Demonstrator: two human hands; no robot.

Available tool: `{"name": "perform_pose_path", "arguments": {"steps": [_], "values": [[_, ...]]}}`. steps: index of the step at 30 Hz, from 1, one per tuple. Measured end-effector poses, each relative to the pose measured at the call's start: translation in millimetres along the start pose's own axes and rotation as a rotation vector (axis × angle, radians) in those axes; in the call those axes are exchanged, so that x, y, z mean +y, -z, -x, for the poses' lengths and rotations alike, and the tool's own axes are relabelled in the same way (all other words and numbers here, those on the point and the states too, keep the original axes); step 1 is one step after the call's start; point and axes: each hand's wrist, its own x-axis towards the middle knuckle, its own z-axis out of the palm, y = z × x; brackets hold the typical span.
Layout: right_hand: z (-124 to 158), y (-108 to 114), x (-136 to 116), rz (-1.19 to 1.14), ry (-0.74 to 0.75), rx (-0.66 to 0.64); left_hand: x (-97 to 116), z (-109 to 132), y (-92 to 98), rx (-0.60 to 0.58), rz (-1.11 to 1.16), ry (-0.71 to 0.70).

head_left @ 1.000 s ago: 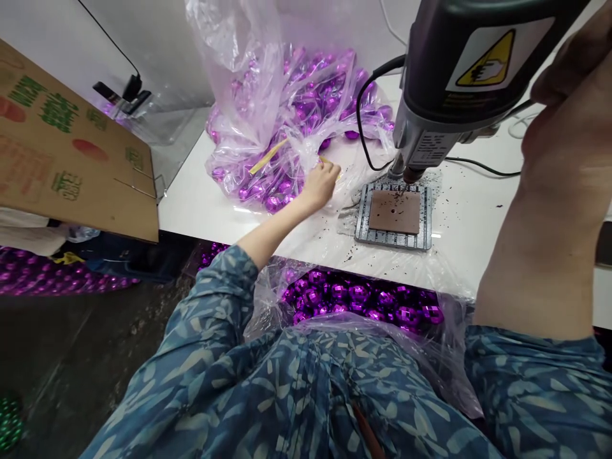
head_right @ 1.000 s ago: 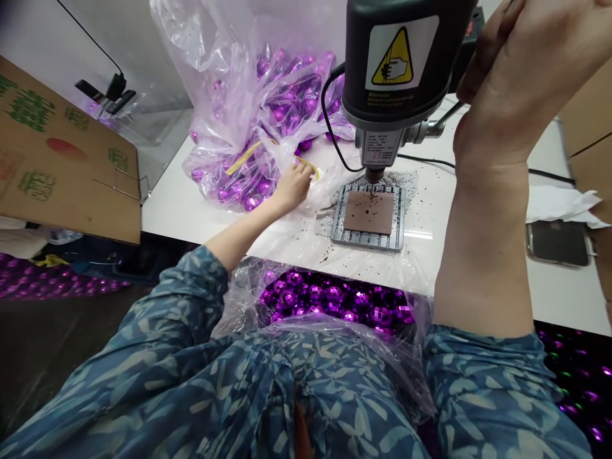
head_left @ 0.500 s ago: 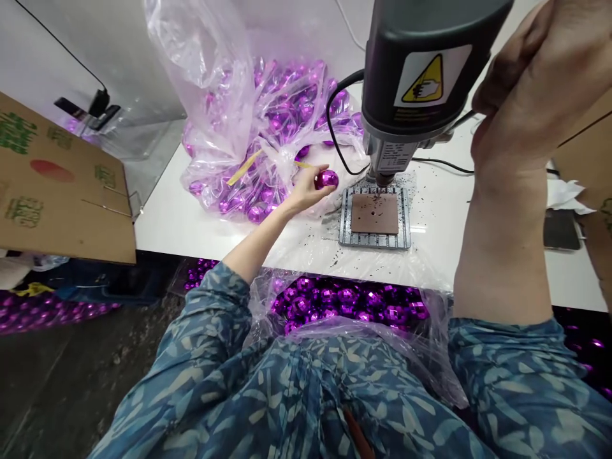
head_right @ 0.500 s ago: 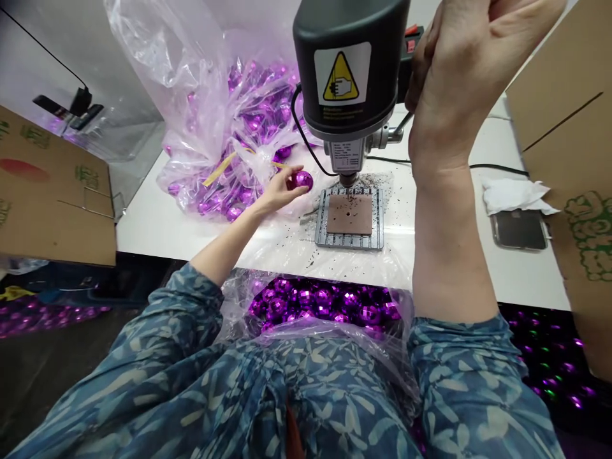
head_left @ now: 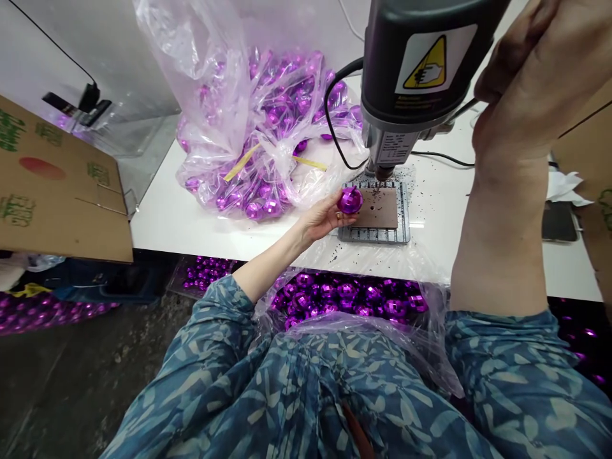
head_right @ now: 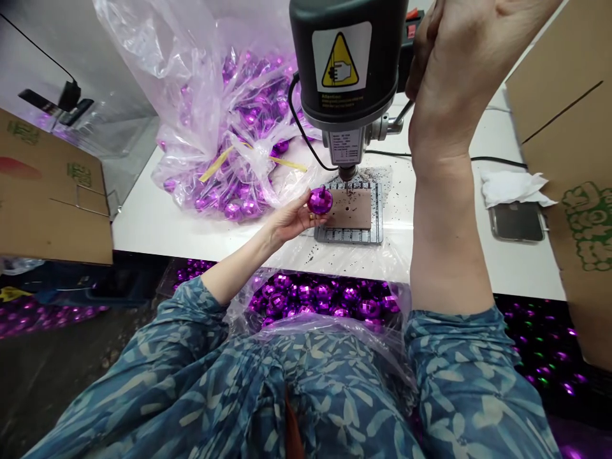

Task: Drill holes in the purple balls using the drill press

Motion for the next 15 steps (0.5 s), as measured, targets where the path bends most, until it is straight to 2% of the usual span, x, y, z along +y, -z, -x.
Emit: {"name": "perform_pose_path", "arguments": {"steps": [2,3,4,8,15], "values": [[-0.8,-13.9,-13.0,-0.021,-0.162,0.322,-3.4,-4.5,-2.1,0.051,-0.01,-0.051],[-1.1,-19.1,-17.7,-0.033,-0.217,0.414,-5.0,-6.8,-2.5,0.08,-0.032,-0.097],[-1.2,-22.9,-21.1,-0.04,-0.242,0.451,-6.6,-9.3,-2.5,0.106,-0.066,-0.15],[1.4,-26.1,-25.7,-0.046,-0.214,0.437,-13.7,-20.8,0.8,0.127,-0.283,-0.353],[1.5,-22.1,-21.1,-0.046,-0.147,0.392,-31.7,-45.8,4.3,0.093,-0.556,-0.587]]}}
